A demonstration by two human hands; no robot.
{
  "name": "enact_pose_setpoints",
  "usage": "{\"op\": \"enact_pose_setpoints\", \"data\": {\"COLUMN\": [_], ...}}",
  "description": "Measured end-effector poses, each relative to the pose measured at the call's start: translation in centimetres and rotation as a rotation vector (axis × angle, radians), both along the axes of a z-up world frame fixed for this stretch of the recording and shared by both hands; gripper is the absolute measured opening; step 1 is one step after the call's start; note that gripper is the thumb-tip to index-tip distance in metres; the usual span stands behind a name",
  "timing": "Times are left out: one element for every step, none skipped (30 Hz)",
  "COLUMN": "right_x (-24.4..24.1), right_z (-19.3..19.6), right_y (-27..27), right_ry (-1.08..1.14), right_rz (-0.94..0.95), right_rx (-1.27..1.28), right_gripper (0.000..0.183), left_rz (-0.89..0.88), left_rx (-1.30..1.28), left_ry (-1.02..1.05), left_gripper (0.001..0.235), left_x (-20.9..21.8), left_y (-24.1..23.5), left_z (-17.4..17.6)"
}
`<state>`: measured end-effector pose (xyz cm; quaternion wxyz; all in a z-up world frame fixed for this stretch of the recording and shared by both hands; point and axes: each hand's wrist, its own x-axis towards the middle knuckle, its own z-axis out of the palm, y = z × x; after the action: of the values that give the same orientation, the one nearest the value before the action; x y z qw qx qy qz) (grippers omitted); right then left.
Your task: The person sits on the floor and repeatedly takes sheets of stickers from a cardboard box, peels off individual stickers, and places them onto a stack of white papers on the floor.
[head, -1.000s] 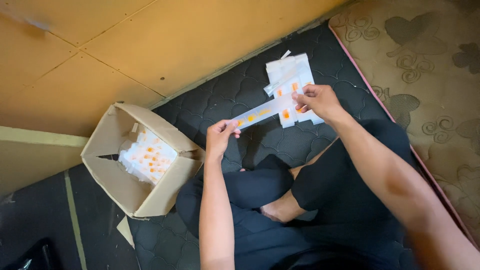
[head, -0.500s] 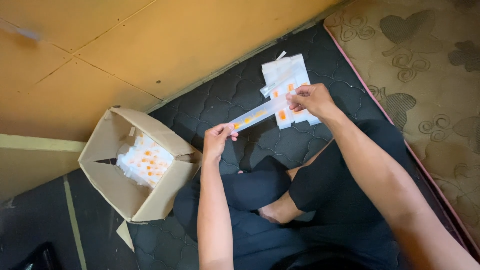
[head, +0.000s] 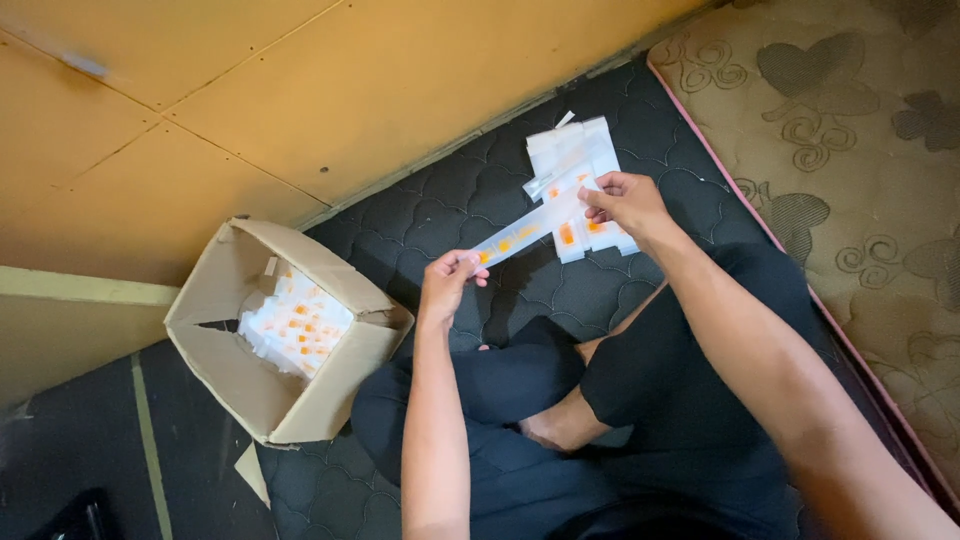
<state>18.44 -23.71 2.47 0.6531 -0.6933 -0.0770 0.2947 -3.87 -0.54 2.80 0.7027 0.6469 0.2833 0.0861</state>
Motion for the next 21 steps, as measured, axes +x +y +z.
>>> {"op": "enact_pose_setpoints", "data": {"right_x": [-0.4,-0.7,-1.0,-1.6,-2.3,-2.9,-3.3,-3.7,-4.2,-4.2,-4.2,-4.1,-4.3,-4.4,-4.5,-4.4,-4.4,-4.3,-4.3,-4.2,-4.2], "right_z": [0.3,0.5,0.8,1.5,2.1,2.8,3.2,3.6,4.0,2.7,1.4,0.2,0.7,1.1,1.6,1.5,1.4,1.3,1.2,1.1,1.0], "right_y": [0.0,0.0,-0.2,0.2,0.5,0.8,1.0,1.2,1.5,1.4,1.4,1.4,1.3,1.2,1.0,1.1,1.1,1.2,1.2,1.2,1.1], "right_ry": [-0.001,0.02,0.041,0.039,0.044,0.05,0.05,0.046,0.043,0.043,0.044,0.045,0.046,0.048,0.048,0.049,0.034,0.018,0.018,-0.01,-0.039], "right_rz": [0.001,-0.02,-0.044,-0.045,-0.01,0.025,0.024,0.047,0.071,0.072,0.14,0.207,0.211,0.204,0.196,0.197,0.177,0.157,0.155,0.149,0.141], "right_rx": [0.001,-0.003,-0.009,-0.009,-0.052,-0.096,-0.096,-0.113,-0.129,-0.129,-0.124,-0.12,-0.119,-0.1,-0.081,-0.081,-0.045,-0.009,-0.01,-0.003,0.003], "right_gripper": [0.018,0.021,0.025,0.025,0.023,0.024,0.024,0.024,0.024,0.024,0.02,0.017,0.017,0.019,0.021,0.021,0.019,0.019,0.019,0.018,0.017], "left_rz": [0.001,-0.024,-0.051,-0.052,-0.072,-0.092,-0.092,-0.104,-0.116,-0.115,-0.12,-0.125,-0.121,-0.137,-0.155,-0.153,-0.204,-0.255,-0.257,-0.291,-0.327], "left_rx": [0.001,-0.007,-0.018,-0.018,-0.04,-0.063,-0.063,-0.066,-0.068,-0.067,-0.08,-0.093,-0.092,-0.096,-0.099,-0.099,-0.096,-0.093,-0.095,-0.132,-0.17], "left_ry": [-0.001,-0.004,-0.007,-0.009,-0.018,-0.028,-0.028,-0.039,-0.05,-0.05,-0.053,-0.056,-0.055,-0.043,-0.033,-0.032,-0.016,-0.001,-0.001,-0.006,-0.011], "left_gripper": [0.023,0.023,0.022,0.022,0.023,0.023,0.023,0.022,0.021,0.021,0.02,0.02,0.02,0.02,0.021,0.021,0.021,0.021,0.021,0.021,0.021], "left_x": [0.0,0.0,0.2,0.2,0.3,0.4,0.5,0.6,0.7,0.8,0.9,1.1,0.9,0.8,0.7,0.6,0.5,0.5,0.5,0.6,0.7], "left_y": [-0.4,-0.8,-1.4,-1.9,-2.5,-3.1,-3.3,-3.4,-3.6,-3.4,-3.3,-3.1,-3.2,-3.3,-3.5,-4.0,-4.6,-5.1,-5.6,-6.0,-6.5], "left_z": [0.5,0.9,1.3,1.4,1.5,1.7,1.0,0.4,-0.2,-1.4,-2.6,-3.8,-3.7,-3.6,-3.5,-3.3,-3.1,-2.8,-3.2,-3.6,-4.0]}}
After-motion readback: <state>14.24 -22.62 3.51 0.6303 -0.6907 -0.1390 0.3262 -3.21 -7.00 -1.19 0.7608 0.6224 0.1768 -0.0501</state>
